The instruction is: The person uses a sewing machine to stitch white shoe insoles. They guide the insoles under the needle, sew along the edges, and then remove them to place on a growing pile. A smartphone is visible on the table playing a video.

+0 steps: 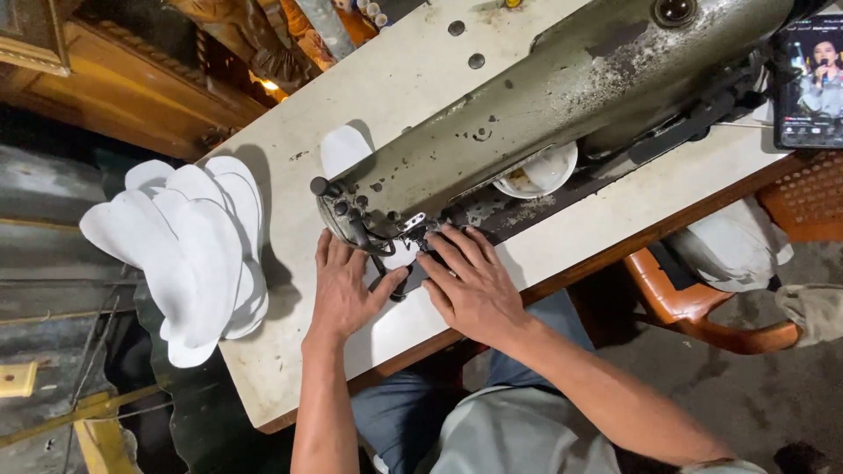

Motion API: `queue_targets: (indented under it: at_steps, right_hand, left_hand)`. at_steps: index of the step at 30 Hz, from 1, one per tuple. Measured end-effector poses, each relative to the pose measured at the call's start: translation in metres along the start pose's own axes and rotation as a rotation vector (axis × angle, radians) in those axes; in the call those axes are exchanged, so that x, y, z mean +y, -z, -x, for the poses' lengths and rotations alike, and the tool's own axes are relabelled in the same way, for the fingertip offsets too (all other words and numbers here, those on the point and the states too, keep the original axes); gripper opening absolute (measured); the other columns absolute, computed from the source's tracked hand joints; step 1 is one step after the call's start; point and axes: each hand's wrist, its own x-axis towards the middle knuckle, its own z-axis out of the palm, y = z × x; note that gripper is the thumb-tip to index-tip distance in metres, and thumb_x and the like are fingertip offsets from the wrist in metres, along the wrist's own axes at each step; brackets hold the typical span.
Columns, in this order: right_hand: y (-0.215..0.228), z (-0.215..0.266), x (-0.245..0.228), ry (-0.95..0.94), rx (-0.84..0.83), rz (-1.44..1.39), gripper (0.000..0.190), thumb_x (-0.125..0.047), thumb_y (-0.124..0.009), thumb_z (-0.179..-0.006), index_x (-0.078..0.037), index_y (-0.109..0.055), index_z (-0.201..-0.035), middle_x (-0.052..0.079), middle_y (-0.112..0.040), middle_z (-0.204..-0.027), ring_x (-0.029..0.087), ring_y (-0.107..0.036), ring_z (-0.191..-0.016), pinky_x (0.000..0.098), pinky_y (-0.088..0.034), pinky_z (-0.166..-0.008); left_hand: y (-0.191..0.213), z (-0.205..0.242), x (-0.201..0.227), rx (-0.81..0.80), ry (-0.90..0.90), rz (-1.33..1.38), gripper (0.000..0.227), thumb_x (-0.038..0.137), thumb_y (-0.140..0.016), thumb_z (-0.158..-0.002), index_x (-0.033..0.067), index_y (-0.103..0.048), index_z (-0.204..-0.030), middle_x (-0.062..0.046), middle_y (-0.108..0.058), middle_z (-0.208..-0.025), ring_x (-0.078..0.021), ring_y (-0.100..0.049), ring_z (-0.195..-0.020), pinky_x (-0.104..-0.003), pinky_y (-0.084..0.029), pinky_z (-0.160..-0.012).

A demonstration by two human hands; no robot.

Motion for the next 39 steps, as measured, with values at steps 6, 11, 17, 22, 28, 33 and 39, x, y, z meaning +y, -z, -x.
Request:
queue_targets:
  at_steps: [6,11,17,22,28,33,39]
  right_hand:
    - [-0.001,0.000,-0.001,-0.025,-0.062,0.006,0.039,-0.037,-0.058,-0.103,-0.008,-0.070,-0.127,0.019,-0.062,-0.136,0.037,-0.047,-0.141,0.0563,-0.033,-0.117]
    - [0.001,-0.001,-0.003,-0.043,-0.140,0.026,0.047,-0.044,-0.055,-0.104,-0.008,-0.068,-0.132,0.020,-0.061,-0.137,0.037,-0.044,-0.143,0.0561,-0.029,-0.120]
    - [0.000,-0.001,-0.004,-0.039,-0.138,0.047,0.048,-0.045,-0.054,-0.104,-0.008,-0.068,-0.131,0.021,-0.062,-0.135,0.038,-0.046,-0.143,0.0555,-0.030,-0.120]
    - [0.002,-0.004,-0.006,-0.038,-0.154,0.040,0.050,-0.046,-0.054,-0.105,-0.008,-0.068,-0.132,0.023,-0.063,-0.132,0.039,-0.046,-0.143,0.0568,-0.031,-0.119]
    - [0.000,-0.002,-0.008,-0.044,-0.139,0.042,0.051,-0.046,-0.055,-0.104,-0.004,-0.069,-0.130,0.024,-0.064,-0.131,0.039,-0.047,-0.142,0.0558,-0.031,-0.119]
    - [-0.004,-0.003,-0.011,-0.032,-0.135,0.072,0.053,-0.045,-0.056,-0.104,-0.001,-0.067,-0.132,0.025,-0.066,-0.126,0.040,-0.048,-0.141,0.0551,-0.032,-0.119]
    - [-0.011,-0.001,-0.011,-0.012,-0.077,0.117,0.051,-0.044,-0.058,-0.103,-0.003,-0.068,-0.131,0.020,-0.065,-0.132,0.036,-0.050,-0.140,0.0514,-0.035,-0.118]
  left_hand:
    - [0.001,-0.003,0.002,-0.030,0.054,0.001,0.084,0.069,-0.067,-0.086,0.0184,-0.050,-0.151,-0.006,-0.040,-0.163,-0.0202,-0.026,-0.156,-0.047,-0.014,-0.130]
    - [0.025,-0.008,0.029,-0.088,0.150,-0.035,0.089,0.074,-0.060,-0.088,0.0209,-0.042,-0.157,-0.010,-0.035,-0.166,-0.0249,-0.021,-0.158,-0.048,-0.009,-0.130]
    - [0.030,0.006,0.042,0.064,0.109,-0.140,0.079,0.075,-0.057,-0.090,0.0205,-0.055,-0.147,-0.012,-0.042,-0.160,-0.0291,-0.030,-0.154,-0.054,-0.016,-0.127]
    - [0.038,0.017,0.058,0.164,0.109,-0.178,0.074,0.072,-0.058,-0.091,0.0140,-0.064,-0.136,-0.016,-0.054,-0.146,-0.0331,-0.040,-0.148,-0.058,-0.019,-0.125]
    - [0.030,0.040,0.066,0.256,0.105,-0.194,0.068,0.066,-0.065,-0.090,0.0144,-0.067,-0.135,-0.015,-0.060,-0.128,-0.0343,-0.049,-0.139,-0.060,-0.024,-0.123]
    - [0.036,0.051,0.085,0.316,0.103,-0.145,0.061,0.060,-0.073,-0.087,0.0128,-0.072,-0.126,-0.018,-0.058,-0.129,-0.0416,-0.045,-0.142,-0.061,-0.026,-0.120]
    - [0.043,0.062,0.102,0.264,0.132,-0.089,0.056,0.052,-0.073,-0.090,0.0121,-0.071,-0.130,-0.025,-0.060,-0.133,-0.0451,-0.050,-0.136,-0.062,-0.035,-0.114]
